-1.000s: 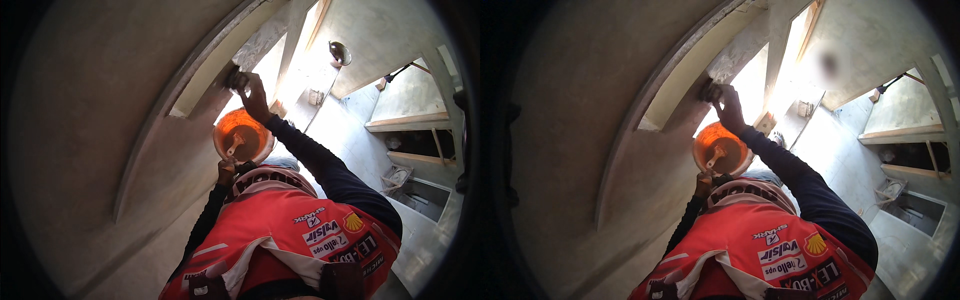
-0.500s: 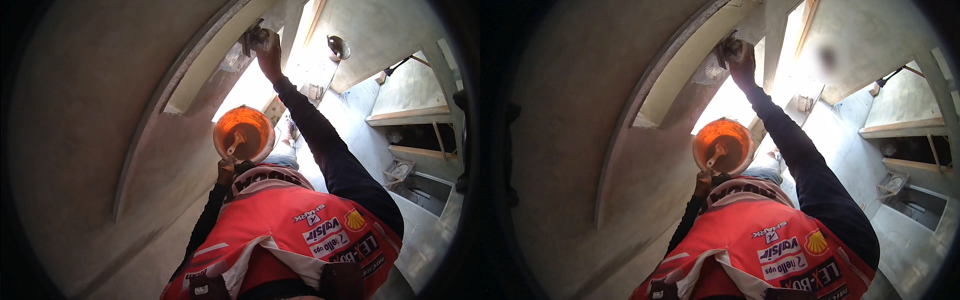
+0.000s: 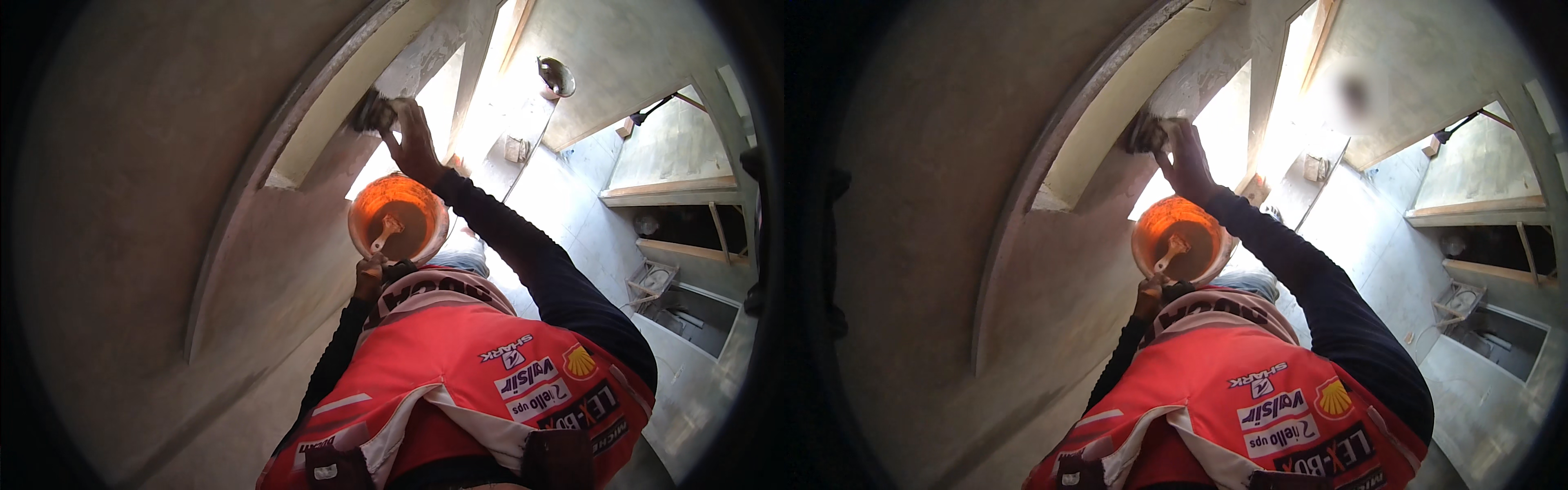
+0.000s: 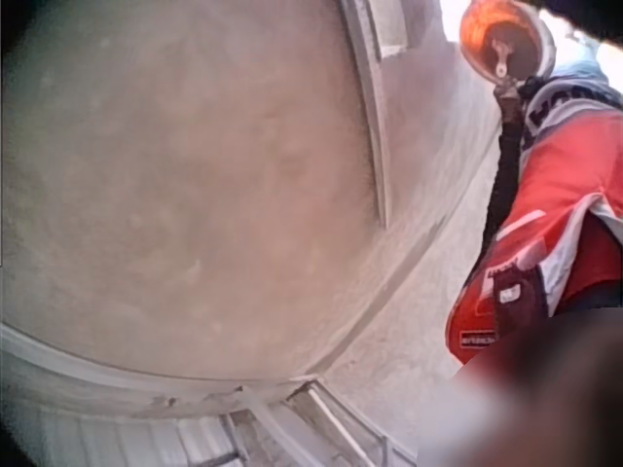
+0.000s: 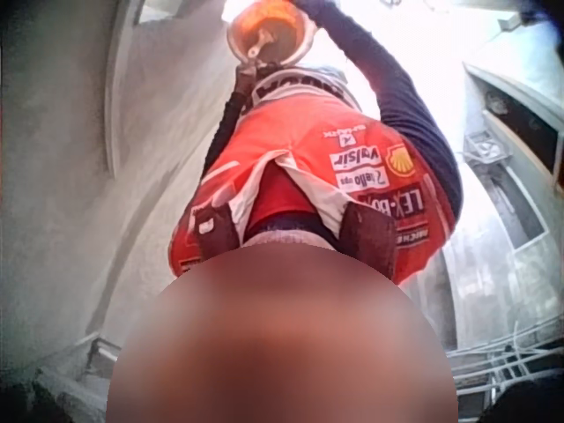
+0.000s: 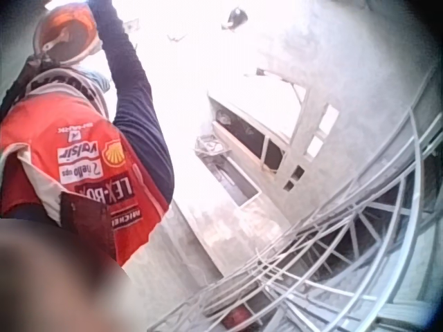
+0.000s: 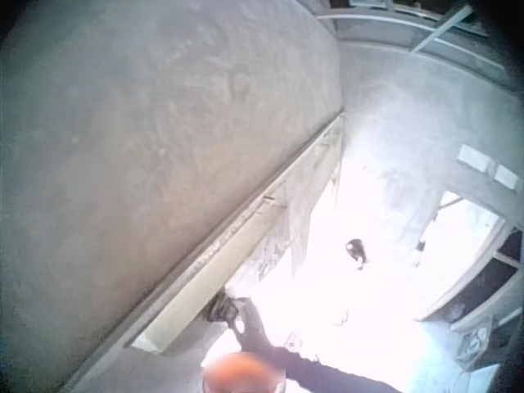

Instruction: The person scoops plaster from a bucket with a trowel and applies it to a wall surface near a window frame, smoothing the material with repeated strokes. The person works continuously on the same wall area throughout the clip.

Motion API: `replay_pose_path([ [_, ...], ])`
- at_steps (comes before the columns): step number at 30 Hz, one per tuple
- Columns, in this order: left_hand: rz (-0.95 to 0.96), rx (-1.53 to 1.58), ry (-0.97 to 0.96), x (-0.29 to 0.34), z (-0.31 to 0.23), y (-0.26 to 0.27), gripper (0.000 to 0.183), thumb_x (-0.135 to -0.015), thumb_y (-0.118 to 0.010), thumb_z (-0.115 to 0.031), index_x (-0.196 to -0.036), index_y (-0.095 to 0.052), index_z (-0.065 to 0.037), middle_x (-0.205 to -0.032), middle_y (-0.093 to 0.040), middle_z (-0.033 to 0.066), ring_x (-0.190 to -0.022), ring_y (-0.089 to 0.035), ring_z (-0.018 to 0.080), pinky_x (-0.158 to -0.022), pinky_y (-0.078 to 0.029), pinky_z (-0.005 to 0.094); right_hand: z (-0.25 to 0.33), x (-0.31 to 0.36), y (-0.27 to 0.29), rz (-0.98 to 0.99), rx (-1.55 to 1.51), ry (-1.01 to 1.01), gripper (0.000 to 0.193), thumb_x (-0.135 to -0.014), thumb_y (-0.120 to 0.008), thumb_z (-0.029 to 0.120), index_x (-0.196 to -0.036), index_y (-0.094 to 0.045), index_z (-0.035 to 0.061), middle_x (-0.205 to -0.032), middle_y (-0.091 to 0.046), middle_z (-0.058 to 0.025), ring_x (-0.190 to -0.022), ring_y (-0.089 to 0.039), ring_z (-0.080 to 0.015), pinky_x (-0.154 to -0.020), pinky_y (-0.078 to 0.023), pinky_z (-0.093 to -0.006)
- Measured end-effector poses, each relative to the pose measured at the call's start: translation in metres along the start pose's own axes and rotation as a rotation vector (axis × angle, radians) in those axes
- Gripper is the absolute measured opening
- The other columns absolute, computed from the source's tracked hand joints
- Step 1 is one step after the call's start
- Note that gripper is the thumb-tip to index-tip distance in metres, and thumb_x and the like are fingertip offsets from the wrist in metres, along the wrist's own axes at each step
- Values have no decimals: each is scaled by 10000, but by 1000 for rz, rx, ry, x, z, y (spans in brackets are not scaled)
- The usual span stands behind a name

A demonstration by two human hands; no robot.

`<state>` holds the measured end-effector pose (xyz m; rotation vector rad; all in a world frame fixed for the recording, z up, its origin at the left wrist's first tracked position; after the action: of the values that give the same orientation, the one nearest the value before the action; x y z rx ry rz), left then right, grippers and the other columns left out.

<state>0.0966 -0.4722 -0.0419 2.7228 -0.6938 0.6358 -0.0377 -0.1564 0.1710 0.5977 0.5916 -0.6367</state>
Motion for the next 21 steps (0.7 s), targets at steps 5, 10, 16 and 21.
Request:
replay_pose_path([
  [5, -125, 292, 291, 9, 5, -1, 256, -954, -633, -250, -900, -638, 1, -756, -607, 44, -635, -617, 163, -607, -545, 328, -20, 17, 3, -167, -54, -218, 399, -956, -678, 128, -1305, -530, 2, -1187, -578, -208, -1156, -567, -408, -1001, -463, -491],
  [10, -93, 305, 370, 13, 4, -5, 320, -1034, -586, -287, -941, -667, 8, -867, -663, 64, -770, -660, 161, -710, -573, 340, 48, 26, -20, 116, -51, -32, 416, -879, -699, 57, -1269, -560, 19, -1237, -579, -211, -1161, -543, -429, -1013, -462, -507],
  [16, -129, 112, 256, 9, 4, 0, 338, -1042, -596, -304, -972, -676, 16, -840, -656, 43, -734, -632, 137, -661, -532, 315, 8, 125, -29, 707, 191, -149, 421, -833, -709, 155, -1238, -644, 61, -1205, -621, -143, -1132, -580, -373, -941, -521, -477],
  [21, -198, 66, 87, 2, 0, -1, 298, -938, -642, -201, -770, -633, 45, -676, -603, 69, -640, -604, 161, -615, -472, 368, -38, 217, -83, 1135, 737, 62, 236, -868, -680, 286, -969, -781, 99, -1136, -688, -140, -1076, -611, -304, -884, -478, -487],
])
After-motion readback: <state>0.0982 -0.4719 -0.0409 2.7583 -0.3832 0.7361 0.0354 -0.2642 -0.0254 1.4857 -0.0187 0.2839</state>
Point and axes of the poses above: each hand's wrist, its own x-axis away from the middle knuckle, its own y-axis out of the back of the hand, z = x × y, the point moved 9 cm from there along -x, towards the middle knuckle
